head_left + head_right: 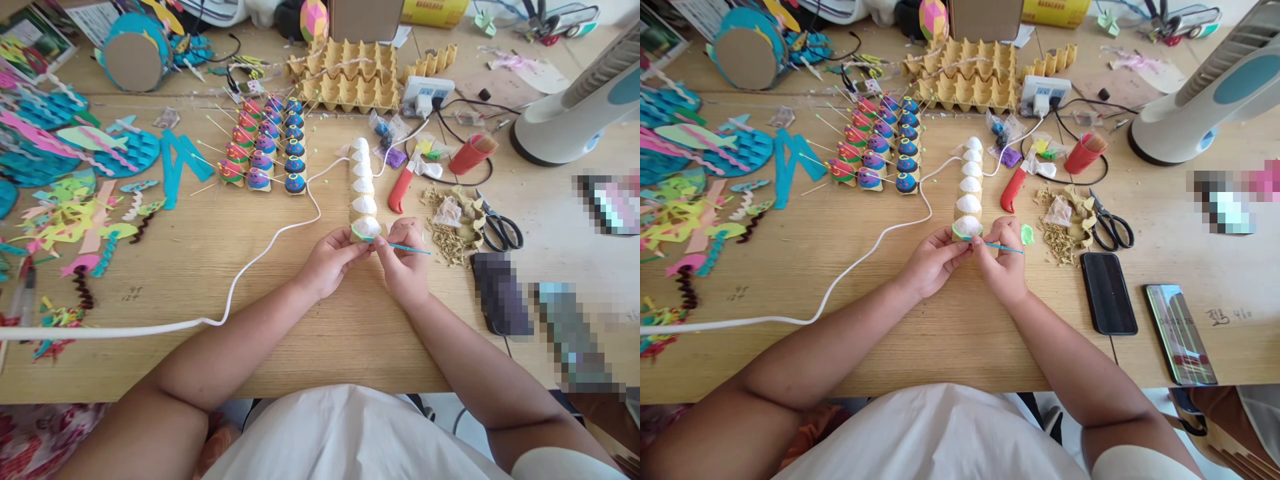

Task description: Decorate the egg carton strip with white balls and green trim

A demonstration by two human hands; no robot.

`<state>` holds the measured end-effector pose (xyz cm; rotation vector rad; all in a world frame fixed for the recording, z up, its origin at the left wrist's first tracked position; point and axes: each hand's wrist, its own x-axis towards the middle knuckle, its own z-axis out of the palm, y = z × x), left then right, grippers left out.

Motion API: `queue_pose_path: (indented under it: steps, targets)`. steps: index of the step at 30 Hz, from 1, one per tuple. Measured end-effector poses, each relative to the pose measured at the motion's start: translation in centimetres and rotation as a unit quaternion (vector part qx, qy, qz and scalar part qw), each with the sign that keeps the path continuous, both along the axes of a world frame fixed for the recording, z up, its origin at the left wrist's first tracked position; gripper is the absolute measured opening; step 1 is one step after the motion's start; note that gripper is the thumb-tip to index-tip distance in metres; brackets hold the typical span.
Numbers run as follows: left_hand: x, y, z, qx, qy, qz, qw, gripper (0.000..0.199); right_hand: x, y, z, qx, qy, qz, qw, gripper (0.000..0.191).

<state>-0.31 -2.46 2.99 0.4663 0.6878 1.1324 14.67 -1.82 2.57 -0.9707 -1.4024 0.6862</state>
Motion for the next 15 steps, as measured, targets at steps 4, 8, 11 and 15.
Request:
queue_pose_path:
  steps: [4,8,11,15]
  targets:
    - [0.03,0.01,0.01,-0.006,0.005,0.002,1.000,0.025,-0.05,0.12,-0.05,-0.009,0.005,-0.002,1.000,0.034]
    - [-0.06,0.04,0.06,-0.004,0.000,0.001,1.000,0.025,-0.01,0.19,-0.28,-0.029,0.034,0.016,0.999,0.033]
    - [-0.18,0.07,0.05,-0.001,-0.007,-0.003,1.000,0.025,0.15,0.30,-0.57,-0.045,0.059,0.026,0.997,0.033]
    - [-0.36,0.10,0.01,-0.011,-0.005,0.004,1.000,0.024,0.42,0.69,-0.91,-0.064,0.107,0.043,0.991,0.034]
